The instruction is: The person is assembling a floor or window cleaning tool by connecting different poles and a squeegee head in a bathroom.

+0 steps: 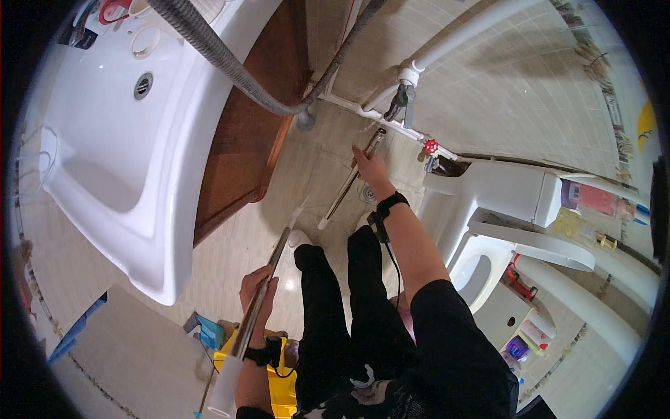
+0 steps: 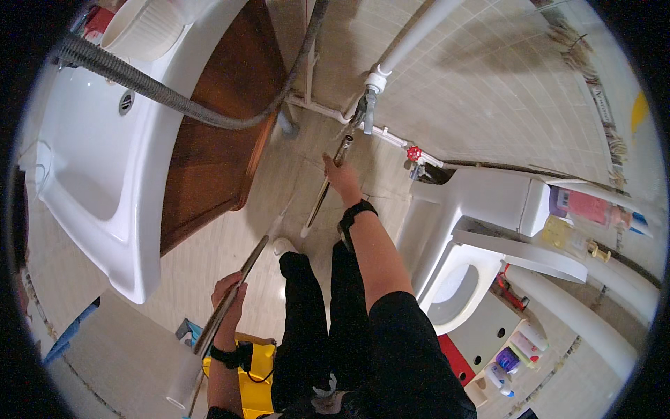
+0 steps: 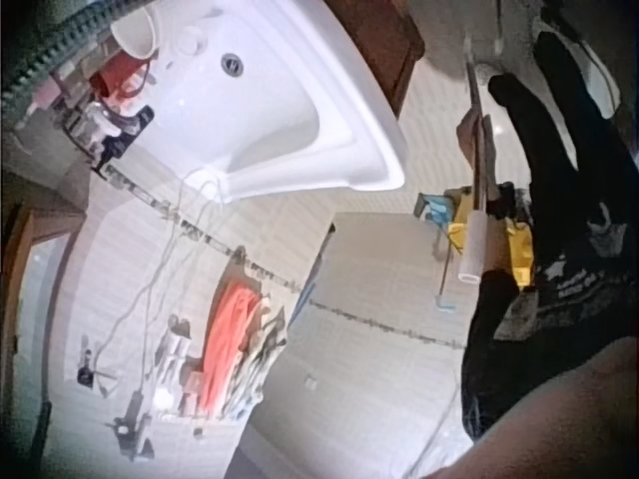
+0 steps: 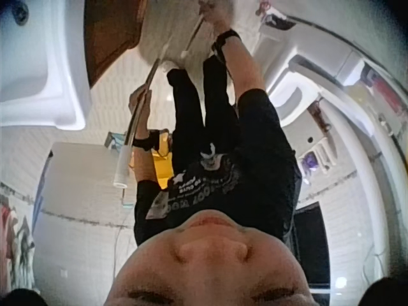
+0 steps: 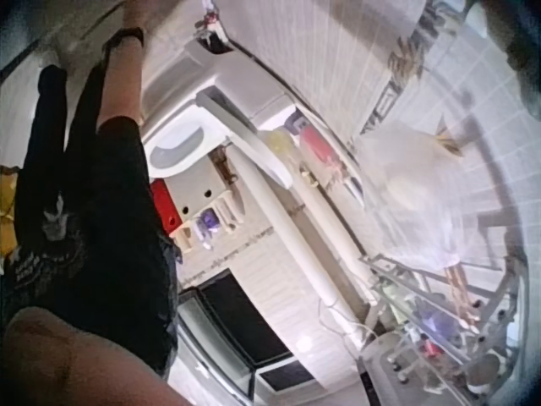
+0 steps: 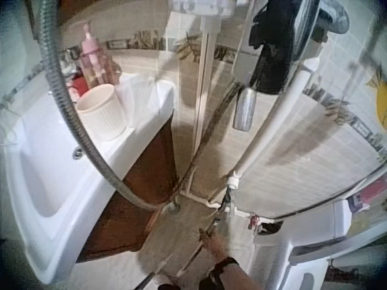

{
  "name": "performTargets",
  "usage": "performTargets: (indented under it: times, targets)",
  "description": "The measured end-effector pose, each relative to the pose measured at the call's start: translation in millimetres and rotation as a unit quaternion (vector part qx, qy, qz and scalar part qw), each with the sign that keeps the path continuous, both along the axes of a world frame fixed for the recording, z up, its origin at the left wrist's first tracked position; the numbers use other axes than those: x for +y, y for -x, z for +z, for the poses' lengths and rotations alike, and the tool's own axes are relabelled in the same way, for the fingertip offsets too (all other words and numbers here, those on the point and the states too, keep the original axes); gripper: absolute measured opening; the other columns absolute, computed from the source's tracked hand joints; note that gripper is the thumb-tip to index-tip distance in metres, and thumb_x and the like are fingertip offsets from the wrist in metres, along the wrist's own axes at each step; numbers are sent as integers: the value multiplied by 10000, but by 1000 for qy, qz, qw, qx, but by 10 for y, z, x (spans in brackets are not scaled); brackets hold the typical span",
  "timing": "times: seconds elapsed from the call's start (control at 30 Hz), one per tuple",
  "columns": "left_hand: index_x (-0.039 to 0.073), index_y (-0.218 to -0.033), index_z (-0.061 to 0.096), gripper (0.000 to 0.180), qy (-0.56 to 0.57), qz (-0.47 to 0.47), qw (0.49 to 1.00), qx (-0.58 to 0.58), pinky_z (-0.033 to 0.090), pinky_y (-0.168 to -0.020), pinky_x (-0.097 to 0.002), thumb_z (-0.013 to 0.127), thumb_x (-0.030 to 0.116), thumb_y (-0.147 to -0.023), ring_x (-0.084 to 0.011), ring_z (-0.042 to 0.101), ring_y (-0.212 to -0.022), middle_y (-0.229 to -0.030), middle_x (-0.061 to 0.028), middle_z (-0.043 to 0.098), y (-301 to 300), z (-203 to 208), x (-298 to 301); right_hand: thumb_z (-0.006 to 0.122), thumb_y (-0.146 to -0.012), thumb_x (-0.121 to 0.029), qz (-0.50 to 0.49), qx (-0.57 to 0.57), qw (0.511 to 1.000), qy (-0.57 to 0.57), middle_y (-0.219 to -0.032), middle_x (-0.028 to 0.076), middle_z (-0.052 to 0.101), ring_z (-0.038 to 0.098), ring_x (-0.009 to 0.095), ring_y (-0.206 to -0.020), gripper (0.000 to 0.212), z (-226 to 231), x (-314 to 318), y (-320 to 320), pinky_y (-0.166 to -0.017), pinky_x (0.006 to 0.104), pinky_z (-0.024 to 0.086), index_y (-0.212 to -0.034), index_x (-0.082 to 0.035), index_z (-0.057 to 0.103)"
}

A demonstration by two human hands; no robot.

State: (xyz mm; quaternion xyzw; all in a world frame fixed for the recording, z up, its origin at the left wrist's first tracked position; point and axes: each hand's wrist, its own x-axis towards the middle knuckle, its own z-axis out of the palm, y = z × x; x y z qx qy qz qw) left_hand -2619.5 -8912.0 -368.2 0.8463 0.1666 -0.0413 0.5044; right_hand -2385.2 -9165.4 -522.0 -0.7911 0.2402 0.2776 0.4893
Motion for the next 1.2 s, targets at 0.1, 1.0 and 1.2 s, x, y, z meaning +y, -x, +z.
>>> performTargets:
  times: [0.1,1.0,1.2]
  targets:
    - [63,-915,558,250,-11,-21,999,-36,426,-738,-312,634,24,-681,-227,540,-851,-917,-104,587,43,17,58,535,-750,-457,-32,2,998,52,-546,27,509,465,131,-477,460,-187,57,-192,-441,286,368,-543,-47,516]
    - [59,-936,566,262,-40,-8,998,42,428,-762,-307,638,47,-684,-220,543,-860,-937,-96,591,214,-118,33,526,-738,-483,-73,-142,987,-24,-590,112,536,540,250,-613,484,-406,-120,-285,-571,329,403,-623,-13,541]
    - [42,-940,558,252,-33,-15,999,31,451,-738,-280,605,-27,-703,-200,540,-859,-947,-104,559,169,-126,16,519,-793,-366,68,-195,977,51,-634,61,528,504,175,-582,342,-442,-324,1,-555,325,416,-764,-25,541]
